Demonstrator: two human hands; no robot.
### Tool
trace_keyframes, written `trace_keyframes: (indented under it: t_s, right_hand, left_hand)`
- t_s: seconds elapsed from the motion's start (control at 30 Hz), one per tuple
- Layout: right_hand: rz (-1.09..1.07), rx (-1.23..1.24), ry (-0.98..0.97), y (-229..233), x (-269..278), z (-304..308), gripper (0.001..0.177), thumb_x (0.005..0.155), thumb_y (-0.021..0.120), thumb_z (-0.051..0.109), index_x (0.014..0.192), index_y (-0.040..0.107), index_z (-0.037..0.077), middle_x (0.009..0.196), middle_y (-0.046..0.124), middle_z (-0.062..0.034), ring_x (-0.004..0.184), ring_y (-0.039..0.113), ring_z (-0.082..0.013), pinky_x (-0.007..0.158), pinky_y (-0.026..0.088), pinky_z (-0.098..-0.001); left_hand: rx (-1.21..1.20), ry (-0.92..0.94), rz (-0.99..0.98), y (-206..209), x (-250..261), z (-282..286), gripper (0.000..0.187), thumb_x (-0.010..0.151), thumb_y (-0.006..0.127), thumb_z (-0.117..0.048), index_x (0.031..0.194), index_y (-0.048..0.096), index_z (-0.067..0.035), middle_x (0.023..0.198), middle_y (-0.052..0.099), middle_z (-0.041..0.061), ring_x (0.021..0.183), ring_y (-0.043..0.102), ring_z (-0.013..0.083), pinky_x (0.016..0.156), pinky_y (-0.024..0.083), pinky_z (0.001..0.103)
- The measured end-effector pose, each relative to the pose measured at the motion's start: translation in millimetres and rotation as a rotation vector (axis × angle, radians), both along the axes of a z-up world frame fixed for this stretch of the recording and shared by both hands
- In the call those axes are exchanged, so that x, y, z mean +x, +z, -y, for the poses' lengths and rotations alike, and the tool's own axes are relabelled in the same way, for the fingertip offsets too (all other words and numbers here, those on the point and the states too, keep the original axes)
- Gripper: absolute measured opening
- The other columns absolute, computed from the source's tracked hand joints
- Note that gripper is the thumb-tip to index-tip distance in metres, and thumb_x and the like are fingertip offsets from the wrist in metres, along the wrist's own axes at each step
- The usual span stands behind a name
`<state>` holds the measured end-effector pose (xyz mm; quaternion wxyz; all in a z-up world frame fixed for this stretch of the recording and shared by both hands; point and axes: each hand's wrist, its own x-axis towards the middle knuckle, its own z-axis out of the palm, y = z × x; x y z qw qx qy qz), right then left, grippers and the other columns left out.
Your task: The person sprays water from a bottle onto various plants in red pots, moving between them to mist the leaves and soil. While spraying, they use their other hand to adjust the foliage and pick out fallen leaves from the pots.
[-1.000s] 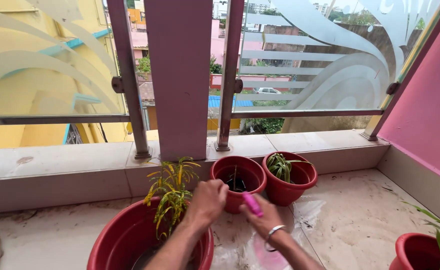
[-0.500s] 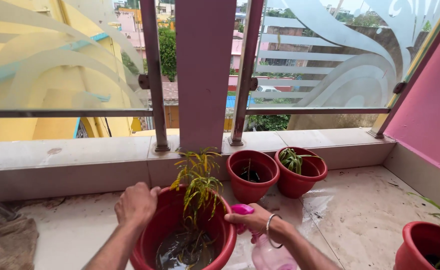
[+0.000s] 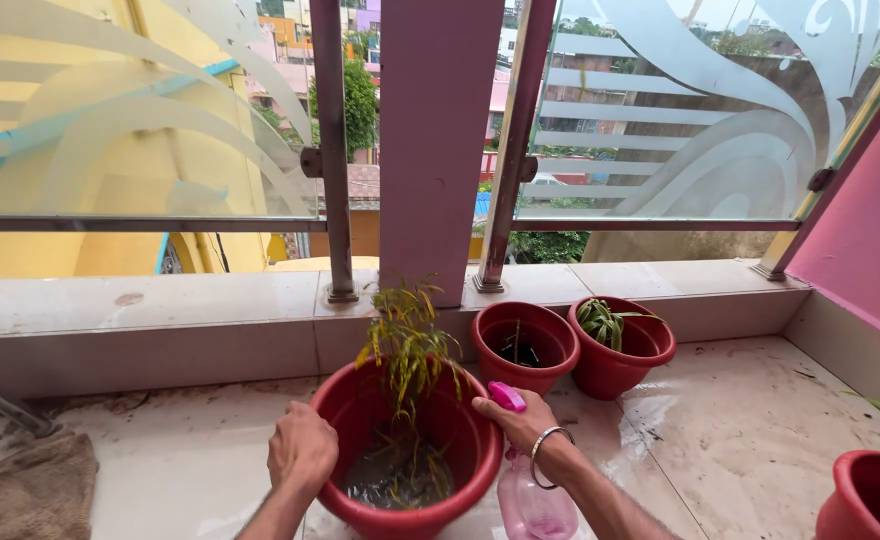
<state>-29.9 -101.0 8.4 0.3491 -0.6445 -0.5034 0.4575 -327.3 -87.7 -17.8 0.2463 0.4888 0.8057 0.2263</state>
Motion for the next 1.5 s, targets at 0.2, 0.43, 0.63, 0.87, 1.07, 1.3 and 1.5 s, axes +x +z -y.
trace_keyframes:
  t_s: [0.2,0.43,0.63,0.87,1.07,1.3,1.5]
  right_hand:
    - [0.053,0.007,-0.059,3.3,1.3,14.9,0.045,0.086,0.076,0.049,0.100,0.074,0.007,0.078,0.063,-0.0039,0.058,0.057,-0.0145,0.051,0.051,-0.0329]
    - [0.084,0.224,-0.056,-3.1,-11.8,17.6,0.057,0.077,0.082,0.040,0.126,0.065,0.016,0.093,0.074,-0.0019,0.073,0.069,-0.0153,0.064,0.059,-0.0333]
    - [0.401,0.284,-0.027,-4.1,-27.9,15.4,0.079,0.076,0.085,0.036,0.146,0.052,0.020,0.096,0.079,-0.0106,0.082,0.076,-0.0207,0.082,0.058,-0.0370]
    - [0.439,0.260,-0.004,-28.5,-22.3,-11.5,0.091,0.082,0.079,0.035,0.158,0.030,0.039,0.100,0.077,-0.0123,0.090,0.074,-0.0279,0.086,0.056,-0.0411]
    - [0.475,0.175,0.046,-16.2,-29.5,-2.4,0.100,0.083,0.071,0.029,0.162,0.011,0.043,0.091,0.077,-0.0128,0.086,0.075,-0.0321,0.086,0.056,-0.0440]
    - [0.497,0.153,0.102,-5.5,-20.6,0.2,0.097,0.084,0.070,0.029,0.163,0.014,0.041,0.088,0.076,-0.0171,0.078,0.074,-0.0308,0.079,0.056,-0.0415]
    - [0.307,0.166,0.042,-21.2,8.3,-2.0,0.057,0.087,0.072,0.033,0.137,0.050,0.015,0.084,0.071,-0.0133,0.065,0.067,-0.0206,0.059,0.056,-0.0386]
  left_hand:
    - [0.068,0.207,0.066,-7.7,25.6,-18.6,0.036,0.097,0.064,-0.019,0.122,0.054,0.005,0.110,0.073,0.026,0.101,0.074,0.0398,0.085,0.064,0.047]
    - [0.047,0.348,0.336,-11.9,56.8,-40.5,0.036,0.101,0.058,-0.018,0.125,0.043,0.004,0.110,0.071,0.031,0.098,0.076,0.0422,0.081,0.067,0.049]
    - [0.110,0.439,0.539,-6.8,80.2,-36.0,0.057,0.100,0.068,-0.035,0.131,0.035,0.000,0.121,0.066,0.029,0.115,0.067,0.0429,0.094,0.057,0.047]
    - [0.300,0.276,1.047,1.3,82.0,-18.9,0.061,0.100,0.057,-0.022,0.152,0.027,-0.013,0.144,0.049,0.014,0.115,0.066,0.0286,0.087,0.068,0.045]
    - [0.341,0.160,1.095,-9.7,75.1,-25.0,0.054,0.102,0.054,-0.018,0.151,0.033,-0.010,0.141,0.053,0.013,0.112,0.068,0.0245,0.087,0.064,0.039]
    - [0.301,0.173,1.008,-3.5,75.2,-18.2,0.049,0.101,0.056,-0.022,0.145,0.041,-0.007,0.138,0.055,0.013,0.110,0.069,0.0262,0.084,0.068,0.042]
    - [0.239,0.211,0.881,-6.7,84.6,-20.2,0.054,0.105,0.044,-0.042,0.138,0.047,0.001,0.134,0.057,0.018,0.108,0.069,0.0295,0.080,0.068,0.042]
